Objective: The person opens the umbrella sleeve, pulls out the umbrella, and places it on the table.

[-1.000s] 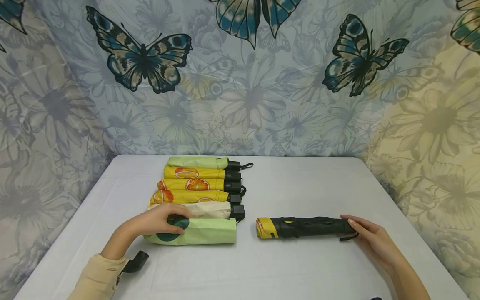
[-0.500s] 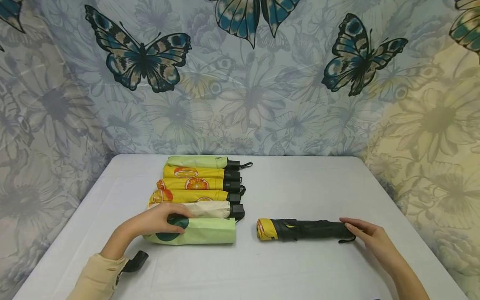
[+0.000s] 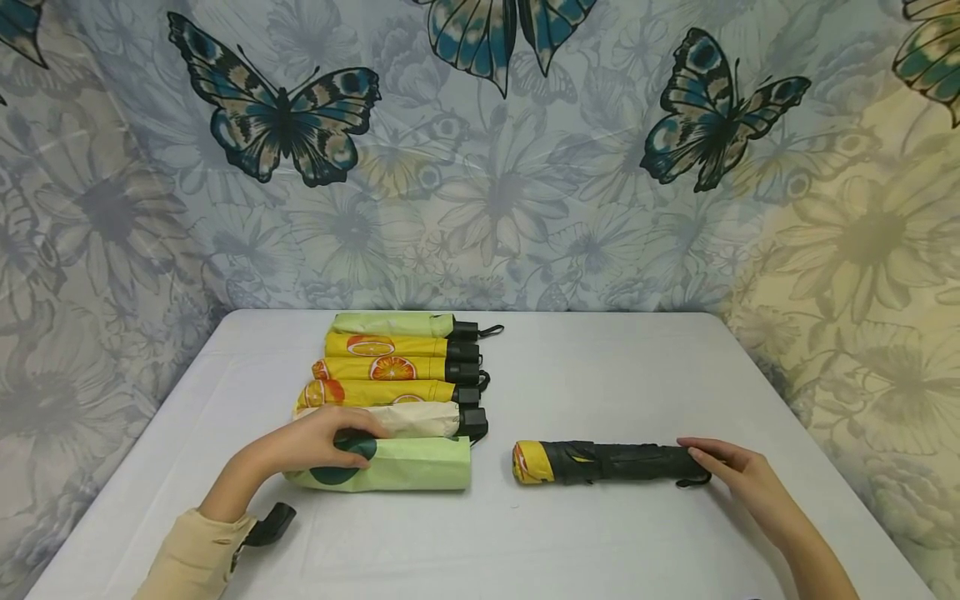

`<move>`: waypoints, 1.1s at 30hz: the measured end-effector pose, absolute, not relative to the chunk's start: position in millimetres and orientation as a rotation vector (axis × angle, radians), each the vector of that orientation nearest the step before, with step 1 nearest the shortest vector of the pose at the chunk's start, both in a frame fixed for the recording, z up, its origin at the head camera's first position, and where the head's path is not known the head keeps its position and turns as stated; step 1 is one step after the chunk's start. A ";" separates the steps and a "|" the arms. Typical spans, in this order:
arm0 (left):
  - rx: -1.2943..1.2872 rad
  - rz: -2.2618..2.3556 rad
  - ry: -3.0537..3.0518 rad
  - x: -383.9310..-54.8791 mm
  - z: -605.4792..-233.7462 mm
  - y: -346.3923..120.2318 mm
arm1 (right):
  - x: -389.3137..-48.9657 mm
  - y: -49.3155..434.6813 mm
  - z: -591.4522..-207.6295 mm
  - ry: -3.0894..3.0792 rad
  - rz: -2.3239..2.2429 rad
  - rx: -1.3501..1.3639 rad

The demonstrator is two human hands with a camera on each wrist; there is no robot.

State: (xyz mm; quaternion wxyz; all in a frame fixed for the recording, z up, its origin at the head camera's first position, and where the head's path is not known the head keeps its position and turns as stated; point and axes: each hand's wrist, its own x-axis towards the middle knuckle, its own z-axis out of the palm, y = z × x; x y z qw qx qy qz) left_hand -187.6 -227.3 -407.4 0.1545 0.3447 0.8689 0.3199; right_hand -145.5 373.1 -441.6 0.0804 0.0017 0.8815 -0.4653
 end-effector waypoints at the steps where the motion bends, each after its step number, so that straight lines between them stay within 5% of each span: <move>1: 0.984 0.935 2.479 -187.8 -407.1 -227.5 | -145.6 372.9 -441.6 2.637 -1.388 0.006; 33: 0.940 0.940 2.718 -212.2 -410.8 -252.5 | -146.6 352.1 -436.9 2.879 -1.472 -0.006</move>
